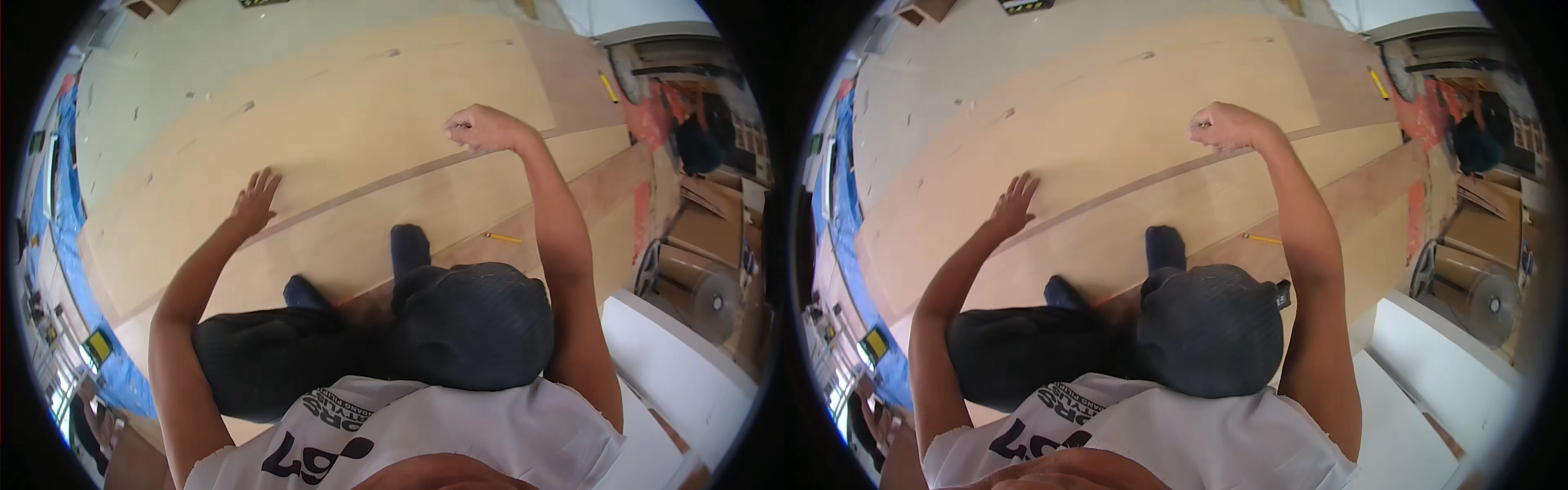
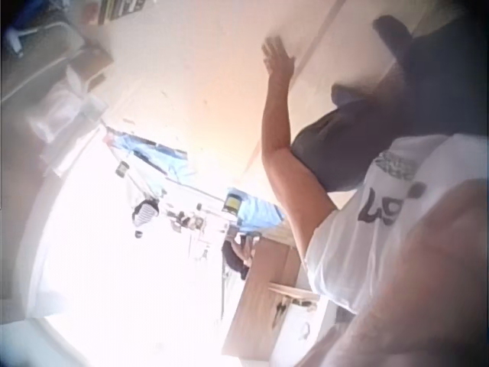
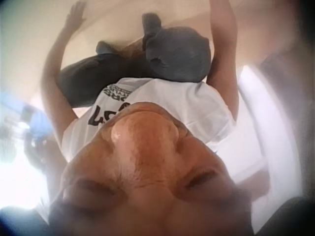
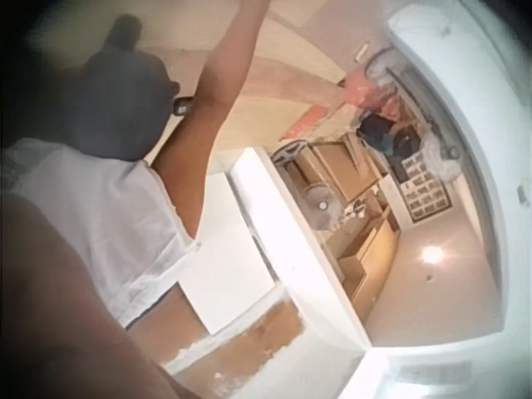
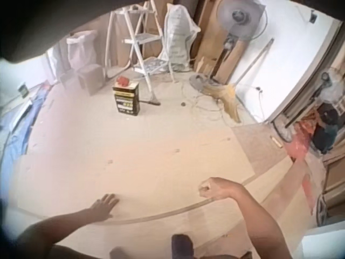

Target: The person measures a large sheet of plywood with a tape measure and marks it with a pencil. They then use a straight edge and a utility knife to cut the plywood into smaller pieces. Finally, they carry a cut piece into a bathroom and fit it around the toilet.

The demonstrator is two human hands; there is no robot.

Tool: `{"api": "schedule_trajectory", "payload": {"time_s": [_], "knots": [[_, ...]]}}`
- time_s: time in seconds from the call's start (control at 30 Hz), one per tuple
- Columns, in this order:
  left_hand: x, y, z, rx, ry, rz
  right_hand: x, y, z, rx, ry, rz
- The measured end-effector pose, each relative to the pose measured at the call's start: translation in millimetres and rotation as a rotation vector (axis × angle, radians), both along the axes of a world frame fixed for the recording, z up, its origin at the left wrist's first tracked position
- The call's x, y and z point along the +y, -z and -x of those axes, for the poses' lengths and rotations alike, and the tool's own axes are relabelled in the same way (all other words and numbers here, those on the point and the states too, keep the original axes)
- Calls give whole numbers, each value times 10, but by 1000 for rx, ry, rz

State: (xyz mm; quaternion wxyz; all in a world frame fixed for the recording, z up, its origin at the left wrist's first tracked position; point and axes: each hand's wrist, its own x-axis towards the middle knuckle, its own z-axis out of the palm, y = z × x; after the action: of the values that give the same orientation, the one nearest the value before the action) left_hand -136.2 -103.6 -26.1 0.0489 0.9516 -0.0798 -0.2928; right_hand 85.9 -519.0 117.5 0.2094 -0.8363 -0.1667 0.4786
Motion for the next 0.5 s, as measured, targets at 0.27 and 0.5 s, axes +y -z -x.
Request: {"api": "schedule_trajectory", "payload": {"time_s": [0.27,0.5], "knots": [[422,-227,369,-100,-297,276,-303,1641,866,406,1535,-640],[373,126,1170,-144,-1780,656,-420,1743,964,547,1948,-743]]}}
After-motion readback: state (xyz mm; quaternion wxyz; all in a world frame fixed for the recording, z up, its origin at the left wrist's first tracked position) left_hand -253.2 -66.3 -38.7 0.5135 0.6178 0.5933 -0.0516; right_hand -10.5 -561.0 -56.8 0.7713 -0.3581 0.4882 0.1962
